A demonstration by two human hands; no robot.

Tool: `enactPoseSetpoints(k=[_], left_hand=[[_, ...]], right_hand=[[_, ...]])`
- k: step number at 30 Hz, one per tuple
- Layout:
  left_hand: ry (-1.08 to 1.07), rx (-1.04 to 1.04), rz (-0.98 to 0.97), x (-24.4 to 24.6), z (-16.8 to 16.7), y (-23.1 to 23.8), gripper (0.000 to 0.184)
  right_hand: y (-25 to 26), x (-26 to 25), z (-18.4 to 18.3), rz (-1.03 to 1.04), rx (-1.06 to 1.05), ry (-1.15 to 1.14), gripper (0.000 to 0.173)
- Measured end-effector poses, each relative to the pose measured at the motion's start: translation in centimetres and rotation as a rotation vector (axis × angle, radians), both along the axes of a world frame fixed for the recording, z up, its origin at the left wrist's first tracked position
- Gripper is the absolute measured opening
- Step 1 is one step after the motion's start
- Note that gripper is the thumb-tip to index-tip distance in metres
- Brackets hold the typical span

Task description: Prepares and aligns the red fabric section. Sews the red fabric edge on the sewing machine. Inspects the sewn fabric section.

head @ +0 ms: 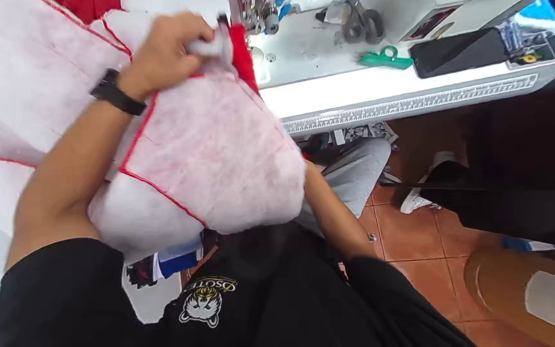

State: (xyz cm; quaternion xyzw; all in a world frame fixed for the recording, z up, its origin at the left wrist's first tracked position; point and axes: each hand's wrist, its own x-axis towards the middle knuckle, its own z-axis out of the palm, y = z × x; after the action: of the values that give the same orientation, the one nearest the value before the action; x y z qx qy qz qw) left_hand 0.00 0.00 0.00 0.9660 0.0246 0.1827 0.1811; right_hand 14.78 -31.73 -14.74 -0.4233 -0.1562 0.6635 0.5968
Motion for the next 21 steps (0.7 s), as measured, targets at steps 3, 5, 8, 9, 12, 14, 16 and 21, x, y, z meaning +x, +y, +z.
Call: enactPoseSetpoints(k=[3,5,8,9,12,14,16,21], left_hand=[[0.086,-0.289,-0.074,3.2,-6.8,1.9,0.032],[0.183,-0.245,-0.09,4.1,-8.7,1.9,0.037],[0.05,-0.042,-0.149,3.6,-9.4,1.1,0.033],[-0.048,0.045,-0.191,3.2,-9.5,1.0,0.027],[-0.27,0.152,-0.374,2.0,-10.1,0.9,0.022],[-0.258,-0.039,-0.434,1.8,-9.6,0.9,0.028],[-0.166,-0.303,-0.424,1.4,-8.6,1.2,0.031],[-0.071,-0.626,-0.36,0.2,-6.3,1.8,0.031]], right_hand=[[-5.9,3.9,-1.2,0.163,0.375,-0.589,0.043],[-9.4,3.5,-0.1,0.13,0.15,-1.265,0.029],[-10.8,2.4,0.2,0.193,-0.353,-1.637,0.022],[-10.1,2.8,0.4,0.134,-0.376,-1.649,0.02],[-4.6,2.7,2.9,-0.248,-0.038,-1.546,0.024],[0.9,1.5,4.2,-0.354,0.209,-1.464,0.029],[6.3,0.2,4.4,-0.314,0.316,-1.5,0.037],[10.8,-1.2,2.7,-0.427,0.419,-1.521,0.026]])
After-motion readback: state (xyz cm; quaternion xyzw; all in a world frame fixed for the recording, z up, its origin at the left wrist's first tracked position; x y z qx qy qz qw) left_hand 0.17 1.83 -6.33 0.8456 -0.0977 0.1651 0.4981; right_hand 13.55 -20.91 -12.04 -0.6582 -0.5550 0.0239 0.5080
